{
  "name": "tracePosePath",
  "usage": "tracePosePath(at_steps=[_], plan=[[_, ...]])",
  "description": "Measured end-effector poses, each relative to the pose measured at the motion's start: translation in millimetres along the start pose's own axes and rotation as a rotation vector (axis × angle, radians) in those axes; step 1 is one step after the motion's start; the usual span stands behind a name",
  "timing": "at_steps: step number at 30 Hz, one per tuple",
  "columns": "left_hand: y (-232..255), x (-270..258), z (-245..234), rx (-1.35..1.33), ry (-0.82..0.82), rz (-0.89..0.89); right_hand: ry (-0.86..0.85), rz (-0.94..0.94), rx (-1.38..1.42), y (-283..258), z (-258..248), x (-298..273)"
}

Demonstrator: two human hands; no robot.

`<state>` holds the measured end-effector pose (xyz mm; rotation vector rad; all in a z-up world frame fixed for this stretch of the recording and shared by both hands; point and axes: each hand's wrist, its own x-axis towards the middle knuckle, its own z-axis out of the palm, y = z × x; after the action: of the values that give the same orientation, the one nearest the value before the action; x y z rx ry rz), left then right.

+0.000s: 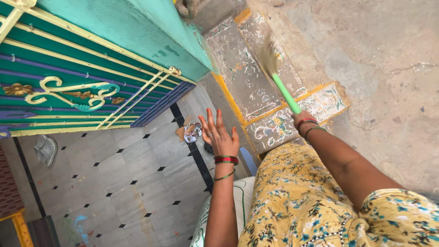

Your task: The person sweeps debris from a tiled floor and stairs using a broom, then uses a dustpan to collect the waste and place it into a black plastic bag.

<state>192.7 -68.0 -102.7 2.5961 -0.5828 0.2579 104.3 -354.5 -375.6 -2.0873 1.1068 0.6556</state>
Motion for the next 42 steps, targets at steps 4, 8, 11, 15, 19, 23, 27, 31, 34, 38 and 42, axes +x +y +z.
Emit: tracePosePath(at_steps=[4, 8, 11, 15, 19, 23, 27, 31, 34, 38, 42], plan=[[5.0, 4.1, 7.5, -0.001, -0.015, -0.026, -0.131, -0.147, -0.379, -5.9, -7.0, 2.9], [11.3, 5.3, 12.8, -0.006, -0.025, -0.025, -0.237, -0.259, -0.886, -3.8, -44.2, 23.7], [7.2, 6.9, 10.6, 0.023, -0.051, -0.037, -0.182, -0.164, -0.869, -1.7, -53.7, 26.6], [-7.2, 2.5, 9.0, -0.027, -0.045, -0.094, -0.060, 0.107, -0.344, 9.5, -23.9, -0.2], [-16.9, -4.8, 15.9, 0.000, -0.015, -0.126, -0.101, 0.068, -0.246, 22.3, -10.4, -20.1], [-20.6, -7.5, 24.0, -0.026, -0.022, -0.180, -0.200, -0.123, -0.805, 33.7, -52.4, 1.0], [-28.0, -10.9, 23.4, -0.015, -0.021, -0.182, -0.087, -0.141, -1.200, 17.5, -70.3, 30.5], [-41.7, -15.0, 19.5, -0.030, 0.014, -0.194, 0.046, -0.169, -0.951, 26.5, -59.6, 23.3], [-46.6, -15.9, 16.8, -0.040, 0.054, -0.187, -0.038, -0.331, -0.903, 40.0, -70.2, 15.1], [-50.1, -14.6, 15.9, -0.007, 0.062, -0.199, -0.149, -0.418, -1.392, 20.7, -107.1, 44.9], [-54.3, -2.5, 14.6, 0.104, 0.129, -0.158, 0.011, -0.166, -1.450, -25.1, -114.1, 73.8]])
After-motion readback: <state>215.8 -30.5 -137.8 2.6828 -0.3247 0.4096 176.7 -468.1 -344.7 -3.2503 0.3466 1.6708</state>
